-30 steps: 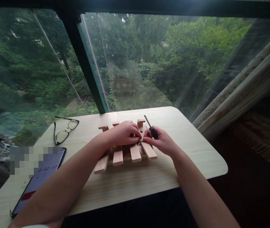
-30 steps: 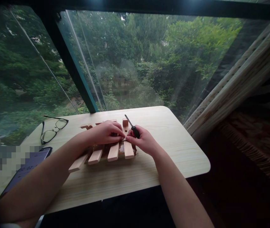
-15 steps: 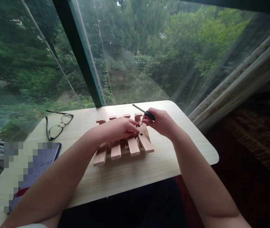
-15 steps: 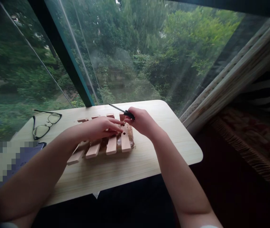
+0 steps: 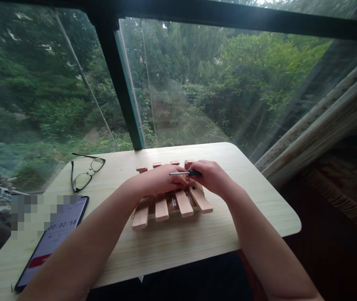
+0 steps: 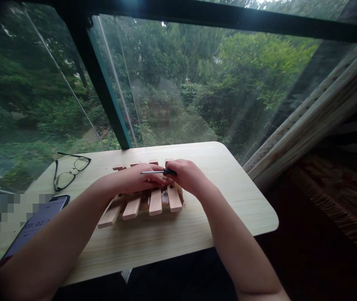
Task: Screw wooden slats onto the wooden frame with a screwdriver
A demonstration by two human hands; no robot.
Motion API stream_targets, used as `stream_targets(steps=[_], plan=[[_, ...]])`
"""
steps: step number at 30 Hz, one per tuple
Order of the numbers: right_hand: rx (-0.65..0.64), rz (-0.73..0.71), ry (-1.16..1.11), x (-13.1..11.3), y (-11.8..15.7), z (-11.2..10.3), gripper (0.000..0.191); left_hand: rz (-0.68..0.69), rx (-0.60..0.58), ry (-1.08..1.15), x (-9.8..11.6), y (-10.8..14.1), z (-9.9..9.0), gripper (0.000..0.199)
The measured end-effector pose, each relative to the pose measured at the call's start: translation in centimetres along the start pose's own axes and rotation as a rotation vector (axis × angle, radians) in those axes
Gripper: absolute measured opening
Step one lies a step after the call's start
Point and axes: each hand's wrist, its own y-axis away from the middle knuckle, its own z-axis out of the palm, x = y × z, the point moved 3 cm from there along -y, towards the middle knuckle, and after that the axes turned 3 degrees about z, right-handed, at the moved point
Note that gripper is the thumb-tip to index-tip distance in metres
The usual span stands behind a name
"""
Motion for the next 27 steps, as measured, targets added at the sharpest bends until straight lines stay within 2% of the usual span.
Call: stream_targets(steps=[3,10,15,21,27], plan=[[0.077,0.037,-0.069,0.8,0.3,0.0,0.013,-0.012,0.003,0.039,-0.1,0.1,0.1,0.025],[0.127,0.157,-0.167,2.1,1.0,0.1,0.016,0.013,0.019,0.091,-0.4,0.1,0.2,0.023],[0.105,0.154,-0.18,2.2,0.8,0.4,0.017,0.047,0.023,0.102,-0.4,0.1,0.2,0.031],[0.154,0.16,-0.204,2.3,0.7,0.6,0.02,-0.069,-0.01,0.071,-0.2,0.3,0.2,0.031],[0.183,0.188,-0.329,2.1,0.6,1.0,0.023,-0.127,-0.052,0.09,0.2,0.3,0.3,0.03]])
